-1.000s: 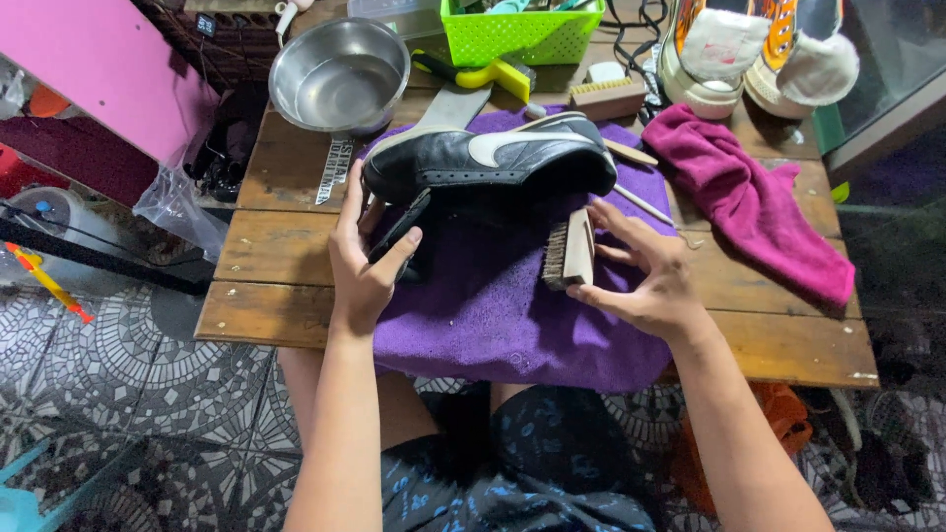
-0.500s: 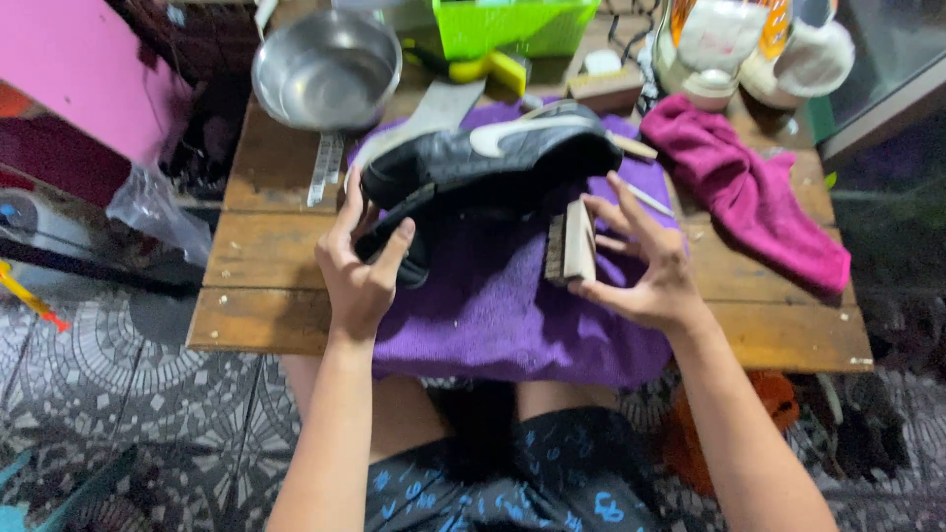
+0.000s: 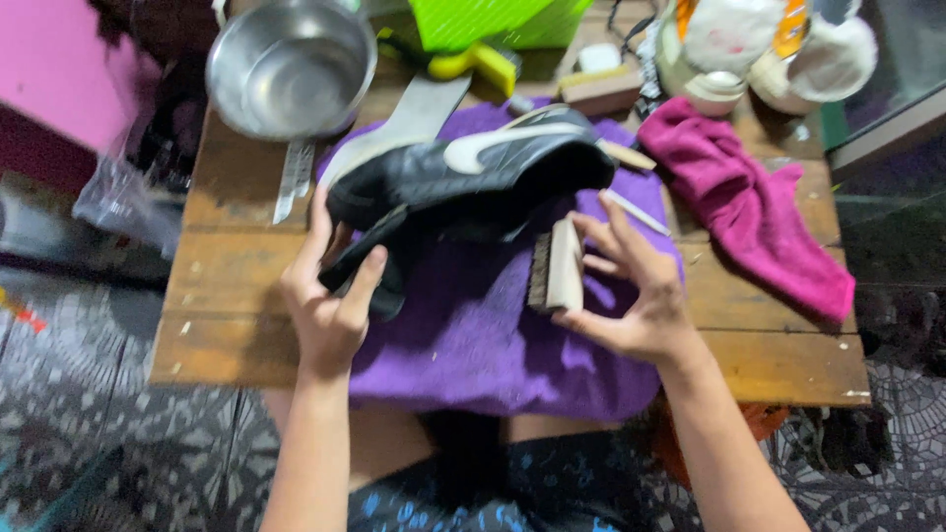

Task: The person cleans a black and white sneaker using a brush and water. They dip the brush into a metal bowl of water and scrub the shoe's upper and sole areas while holding it on a purple towel.

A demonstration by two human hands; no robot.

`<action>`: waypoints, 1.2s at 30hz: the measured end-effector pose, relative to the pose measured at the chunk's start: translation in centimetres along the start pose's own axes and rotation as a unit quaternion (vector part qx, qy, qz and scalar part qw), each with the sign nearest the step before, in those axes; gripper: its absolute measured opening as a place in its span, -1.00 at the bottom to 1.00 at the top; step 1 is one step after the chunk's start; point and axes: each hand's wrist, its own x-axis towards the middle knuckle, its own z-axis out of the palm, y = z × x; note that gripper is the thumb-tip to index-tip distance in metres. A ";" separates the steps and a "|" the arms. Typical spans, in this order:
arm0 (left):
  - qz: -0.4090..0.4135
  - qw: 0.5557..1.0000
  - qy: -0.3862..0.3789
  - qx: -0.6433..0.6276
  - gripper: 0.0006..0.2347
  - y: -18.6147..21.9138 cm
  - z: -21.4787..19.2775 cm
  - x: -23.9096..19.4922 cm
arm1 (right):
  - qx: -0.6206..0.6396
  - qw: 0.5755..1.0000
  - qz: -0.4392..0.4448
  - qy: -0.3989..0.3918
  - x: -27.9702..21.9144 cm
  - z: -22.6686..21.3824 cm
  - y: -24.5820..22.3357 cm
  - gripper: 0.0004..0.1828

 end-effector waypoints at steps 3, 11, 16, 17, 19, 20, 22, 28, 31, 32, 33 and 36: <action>-0.006 1.000 -0.002 0.020 -0.37 1.2 0.1 0.0 | 0.003 1.000 0.004 0.007 0.5 0.4 -1.5 0.52; 0.102 0.973 0.036 0.205 -0.45 3.1 0.2 0.0 | -0.008 1.000 0.006 0.003 -0.1 0.2 -2.8 0.66; 0.282 0.860 -0.058 0.421 -0.79 5.8 -0.8 3.0 | -0.043 0.999 0.002 0.018 -0.4 0.1 -2.8 0.48; 0.289 0.855 -0.124 0.412 -0.83 6.8 -0.6 4.0 | -0.053 0.998 -0.006 0.012 -0.4 0.1 -2.7 0.46; 0.295 0.847 -0.186 0.401 -0.85 8.1 0.2 5.9 | -0.064 0.998 -0.017 0.007 -0.3 0.2 -2.7 0.44; 0.282 0.833 -0.211 0.426 -0.64 8.5 0.6 6.8 | -0.083 0.996 -0.024 0.013 -0.3 0.2 -2.8 0.40; 0.276 0.817 -0.229 0.452 -0.39 8.7 1.3 8.5 | -0.105 0.993 -0.039 0.023 -0.2 0.4 -2.8 0.37; 0.169 0.732 -0.300 0.588 -0.28 7.3 2.5 9.7 | -0.044 0.995 -0.061 0.069 -0.5 0.2 -1.8 0.34; 0.179 0.788 -0.251 0.532 -0.24 7.7 2.9 8.8 | -0.050 0.994 -0.015 0.095 -0.2 0.4 -2.0 0.40; 0.188 0.777 -0.231 0.555 -0.40 7.5 3.0 8.8 | -0.034 0.995 -0.017 0.093 -0.1 0.3 -1.8 0.42; 0.191 0.765 -0.215 0.576 -0.56 7.4 3.0 8.2 | -0.017 0.996 -0.013 0.087 -0.5 0.3 -1.8 0.44; 0.215 0.756 -0.192 0.588 -0.92 8.4 3.9 6.8 | 0.000 0.994 -0.005 0.109 -0.8 0.6 -2.5 0.40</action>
